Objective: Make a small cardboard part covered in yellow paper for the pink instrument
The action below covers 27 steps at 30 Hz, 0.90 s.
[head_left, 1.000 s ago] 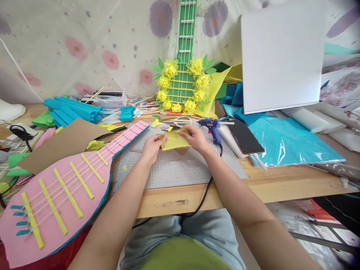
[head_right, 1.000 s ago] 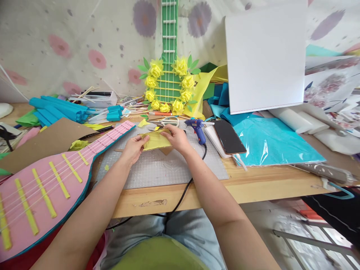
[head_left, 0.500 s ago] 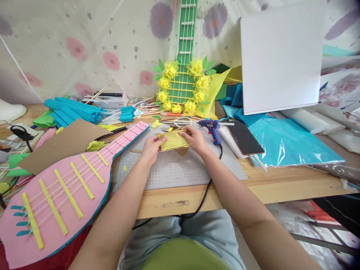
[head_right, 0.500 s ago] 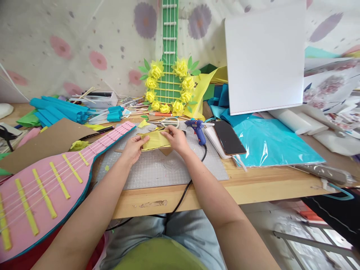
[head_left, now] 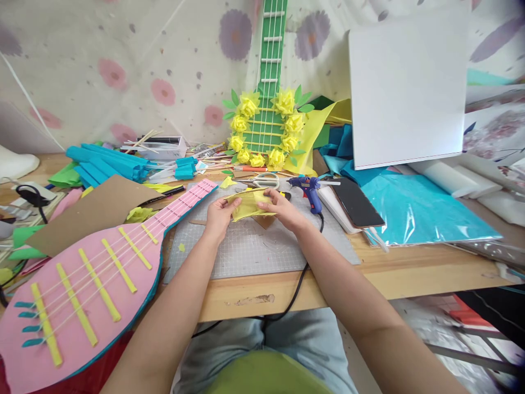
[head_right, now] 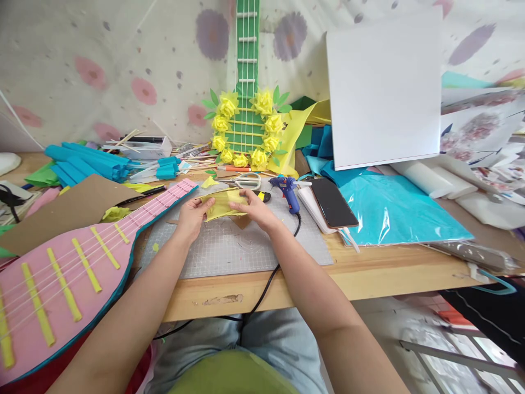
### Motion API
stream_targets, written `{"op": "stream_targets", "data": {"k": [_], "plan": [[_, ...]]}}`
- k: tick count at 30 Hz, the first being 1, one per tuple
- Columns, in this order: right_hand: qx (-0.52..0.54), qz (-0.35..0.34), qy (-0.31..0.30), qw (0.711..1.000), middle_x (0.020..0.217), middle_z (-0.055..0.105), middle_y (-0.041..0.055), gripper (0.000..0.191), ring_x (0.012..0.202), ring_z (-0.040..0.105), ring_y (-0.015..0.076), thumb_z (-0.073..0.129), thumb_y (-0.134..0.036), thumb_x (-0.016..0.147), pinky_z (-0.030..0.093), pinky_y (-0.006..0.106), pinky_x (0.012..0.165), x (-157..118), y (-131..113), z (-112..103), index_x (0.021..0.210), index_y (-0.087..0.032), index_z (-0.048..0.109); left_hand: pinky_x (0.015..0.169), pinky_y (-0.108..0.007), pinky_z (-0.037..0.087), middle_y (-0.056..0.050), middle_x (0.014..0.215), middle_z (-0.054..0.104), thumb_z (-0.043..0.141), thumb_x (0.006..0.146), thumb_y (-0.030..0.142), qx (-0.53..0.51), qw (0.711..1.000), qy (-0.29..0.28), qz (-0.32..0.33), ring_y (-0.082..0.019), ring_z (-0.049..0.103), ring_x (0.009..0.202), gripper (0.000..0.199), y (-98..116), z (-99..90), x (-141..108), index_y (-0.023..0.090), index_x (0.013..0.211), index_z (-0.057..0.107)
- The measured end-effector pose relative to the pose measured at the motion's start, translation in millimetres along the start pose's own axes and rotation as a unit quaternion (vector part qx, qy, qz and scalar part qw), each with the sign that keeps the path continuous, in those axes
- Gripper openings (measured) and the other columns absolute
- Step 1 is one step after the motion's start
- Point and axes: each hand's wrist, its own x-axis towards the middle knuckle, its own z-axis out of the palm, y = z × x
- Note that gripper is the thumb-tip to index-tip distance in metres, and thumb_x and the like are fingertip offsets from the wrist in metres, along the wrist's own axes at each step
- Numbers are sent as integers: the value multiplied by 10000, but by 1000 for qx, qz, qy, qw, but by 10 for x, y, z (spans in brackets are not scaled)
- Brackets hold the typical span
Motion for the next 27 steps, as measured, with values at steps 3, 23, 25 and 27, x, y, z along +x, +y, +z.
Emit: {"op": "stream_targets", "data": {"k": [3,23,25,27], "plan": [[39,18,-17,999,911,625,12,483,825,595,166,776,-362,511,475,299,733,-8,5,17,877,-228,491,605,-264,476,-28,717,687,820,399,376,12,1000,-10,5,-167,637,674,453,24,2,-24,147,758,664],[81,109,11,991,935,658,30,429,751,605,147,768,-236,490,474,269,654,40,12,-104,870,-208,571,722,-303,491,-17,698,696,822,375,202,90,994,-62,28,-195,653,736,468,-55,-11,-2,145,811,663],[68,120,22,990,922,661,36,427,759,607,155,774,-248,489,473,272,647,53,32,-124,867,-204,580,718,-297,494,-16,728,700,809,403,195,98,992,-61,41,-190,653,738,439,-71,-19,3,152,815,662],[72,115,34,990,921,663,36,417,799,611,163,770,-265,502,476,279,689,62,40,-142,870,-202,583,722,-289,494,-18,771,703,788,445,190,118,990,-59,58,-180,653,745,396,-90,-32,12,158,818,661]]}}
